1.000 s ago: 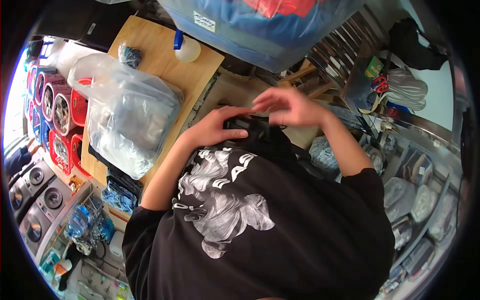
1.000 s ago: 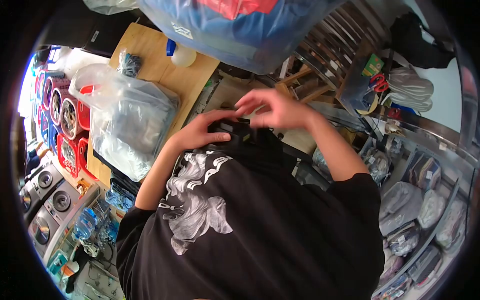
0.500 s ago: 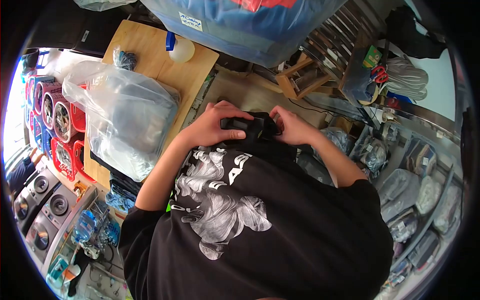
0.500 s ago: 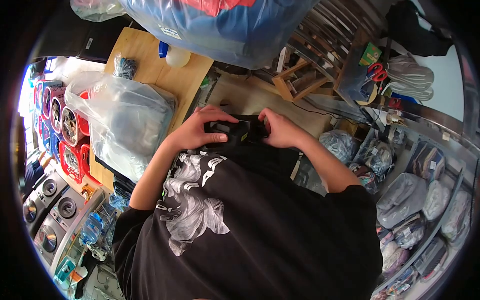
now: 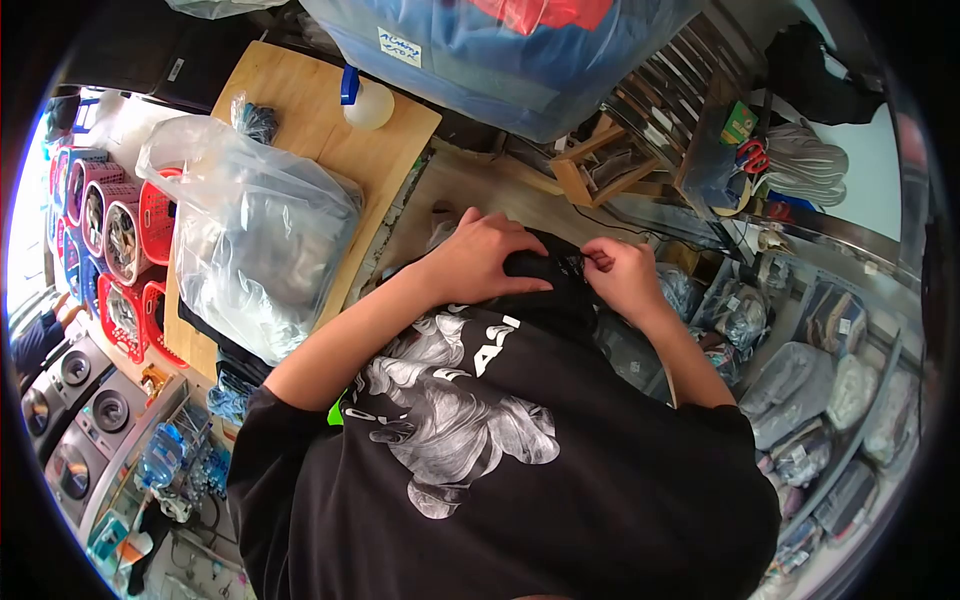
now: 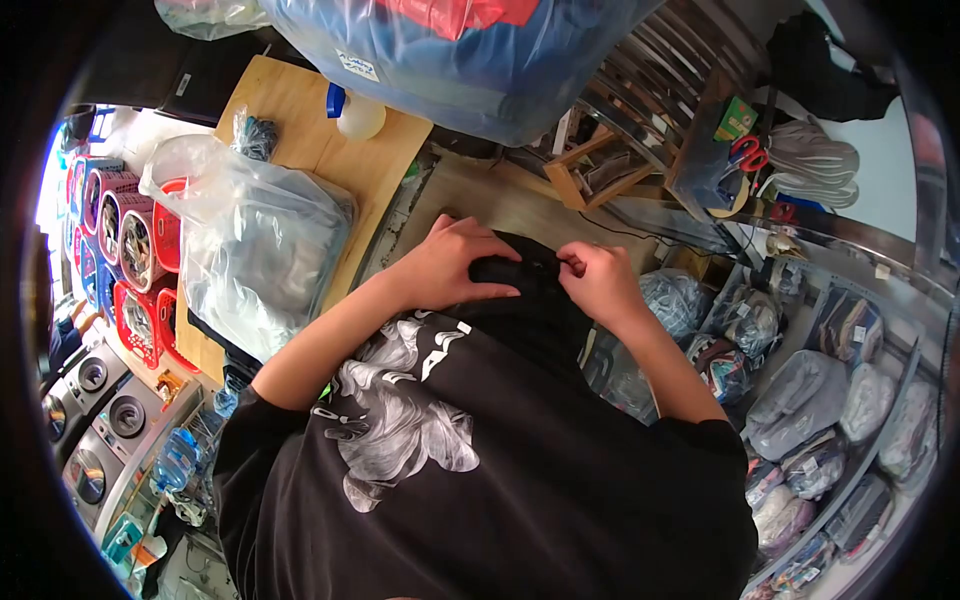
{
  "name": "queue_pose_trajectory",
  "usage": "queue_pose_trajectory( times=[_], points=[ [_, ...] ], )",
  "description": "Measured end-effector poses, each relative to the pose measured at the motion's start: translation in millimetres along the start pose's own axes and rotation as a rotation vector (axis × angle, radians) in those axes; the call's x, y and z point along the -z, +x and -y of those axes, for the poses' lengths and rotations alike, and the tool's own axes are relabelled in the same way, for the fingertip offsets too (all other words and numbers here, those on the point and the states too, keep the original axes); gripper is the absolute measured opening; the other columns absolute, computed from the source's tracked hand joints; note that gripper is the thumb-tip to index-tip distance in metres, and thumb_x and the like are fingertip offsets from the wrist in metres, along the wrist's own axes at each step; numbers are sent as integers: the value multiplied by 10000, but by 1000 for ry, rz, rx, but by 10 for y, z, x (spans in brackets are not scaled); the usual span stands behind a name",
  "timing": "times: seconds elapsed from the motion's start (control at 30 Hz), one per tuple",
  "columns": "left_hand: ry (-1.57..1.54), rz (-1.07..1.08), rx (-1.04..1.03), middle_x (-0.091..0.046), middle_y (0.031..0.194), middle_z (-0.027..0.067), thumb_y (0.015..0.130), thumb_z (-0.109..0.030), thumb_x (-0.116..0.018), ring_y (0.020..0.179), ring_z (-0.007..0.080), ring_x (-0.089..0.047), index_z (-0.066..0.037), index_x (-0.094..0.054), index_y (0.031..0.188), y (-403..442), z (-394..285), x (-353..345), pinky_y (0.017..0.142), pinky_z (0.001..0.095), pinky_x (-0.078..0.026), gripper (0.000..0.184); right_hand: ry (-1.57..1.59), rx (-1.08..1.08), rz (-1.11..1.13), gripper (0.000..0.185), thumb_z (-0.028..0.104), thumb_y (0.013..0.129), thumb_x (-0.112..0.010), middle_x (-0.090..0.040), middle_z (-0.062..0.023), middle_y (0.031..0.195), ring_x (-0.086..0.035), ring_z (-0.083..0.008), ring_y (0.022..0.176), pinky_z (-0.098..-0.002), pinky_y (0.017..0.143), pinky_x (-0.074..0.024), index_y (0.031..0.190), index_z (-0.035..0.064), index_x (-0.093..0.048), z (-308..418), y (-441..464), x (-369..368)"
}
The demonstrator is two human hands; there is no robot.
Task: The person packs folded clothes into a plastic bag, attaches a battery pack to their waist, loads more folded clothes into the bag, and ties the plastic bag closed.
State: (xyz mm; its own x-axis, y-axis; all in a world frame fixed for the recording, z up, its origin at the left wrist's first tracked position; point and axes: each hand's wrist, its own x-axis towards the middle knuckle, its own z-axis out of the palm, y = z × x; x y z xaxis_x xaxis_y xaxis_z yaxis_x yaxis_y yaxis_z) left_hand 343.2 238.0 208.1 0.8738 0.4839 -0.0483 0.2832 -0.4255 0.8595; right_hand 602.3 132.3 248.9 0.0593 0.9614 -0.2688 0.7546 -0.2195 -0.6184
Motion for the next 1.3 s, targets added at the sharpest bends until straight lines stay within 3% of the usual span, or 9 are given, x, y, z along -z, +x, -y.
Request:
queue_pose_trajectory(
  times=[0.23, 0.43, 0.63, 0.77, 0.87, 0.97, 1.13, 1.23, 1.3],
  points=[
    [158, -35, 5, -621, 1119, 90, 867, -611, -802, 1103, 272, -588, -208, -833, 1179, 115, -125, -32, 948, 439, -423, 510, -263, 232, -21, 133, 59, 797, -780, -726, -165, 773, -742, -349, 717, -428, 671, -604, 913, 31, -721, 56, 56, -17],
    [189, 33, -6, -644, 1360, 128, 903, -601, -754, 1289, 307, -591, -183, -825, 1187, 31, -52, -87, 1065, 494, -439, 511, -218, 256, 90, 120, 68, 791, -768, -705, -170, 747, -724, -382, 721, -474, 659, -588, 884, 45, -696, 241, 132, 144],
    [298, 3, 44, -754, 1079, 111, 855, -605, -770, 1116, 320, -713, -134, -833, 1077, 32, -222, 6, 926, 478, -564, 524, -207, 206, 201, 150, 69, 801, -767, -710, -162, 737, -725, -374, 715, -465, 687, -592, 939, 47, -711, 343, 246, 147],
    [128, 18, 133, -765, 1204, 130, 840, -573, -816, 1116, 339, -722, -101, -812, 1174, 17, -54, 104, 983, 433, -573, 578, -47, 0, 514, 222, 31, 833, -791, -741, -119, 853, -741, -283, 790, -395, 761, -588, 1043, 27, -719, 480, 501, 160],
    [-45, -66, 111, -762, 1225, 152, 858, -488, -839, 1108, 356, -727, -56, -805, 1158, -98, 73, 177, 996, 419, -565, 528, 76, 336, 351, 305, 111, 877, -785, -733, -122, 1042, -722, -295, 980, -396, 868, -575, 1172, 65, -726, 417, 587, 96],
    [-250, -88, 161, -756, 1235, 175, 907, -372, -827, 1112, 363, -726, -20, -792, 1157, -309, 244, 296, 995, 409, -559, 433, 181, 173, 615, 307, 150, 907, -799, -702, -89, 1172, -680, -262, 1096, -387, 945, -549, 1198, 70, -740, 617, 663, 196],
    [-230, -54, 36, -760, 1151, 186, 964, -200, -774, 1068, 360, -727, 12, -768, 1137, -850, 164, 637, 948, 410, -561, 274, 133, 270, 635, 311, 98, 859, -838, -684, -50, 1117, -658, -211, 1011, -376, 929, -551, 1157, 70, -755, 580, 788, 62],
    [-202, -22, 174, -760, 1080, 175, 970, -149, -754, 1020, 344, -730, 27, -749, 1074, -917, 84, 599, 895, 430, -559, 204, 124, 283, 682, 295, 102, 851, -837, -686, -60, 1088, -656, -218, 985, -379, 917, -553, 1132, 61, -759, 627, 875, 21],
    [-260, -71, 267, -731, 983, 138, 1015, -155, -710, 933, 256, -709, 6, -719, 1089, -866, 127, 542, 825, 397, -542, 177, 131, 293, 706, 266, 113, 846, -827, -692, -81, 1050, -665, -241, 985, -390, 905, -554, 1099, 55, -766, 684, 949, 23]
  ],
)
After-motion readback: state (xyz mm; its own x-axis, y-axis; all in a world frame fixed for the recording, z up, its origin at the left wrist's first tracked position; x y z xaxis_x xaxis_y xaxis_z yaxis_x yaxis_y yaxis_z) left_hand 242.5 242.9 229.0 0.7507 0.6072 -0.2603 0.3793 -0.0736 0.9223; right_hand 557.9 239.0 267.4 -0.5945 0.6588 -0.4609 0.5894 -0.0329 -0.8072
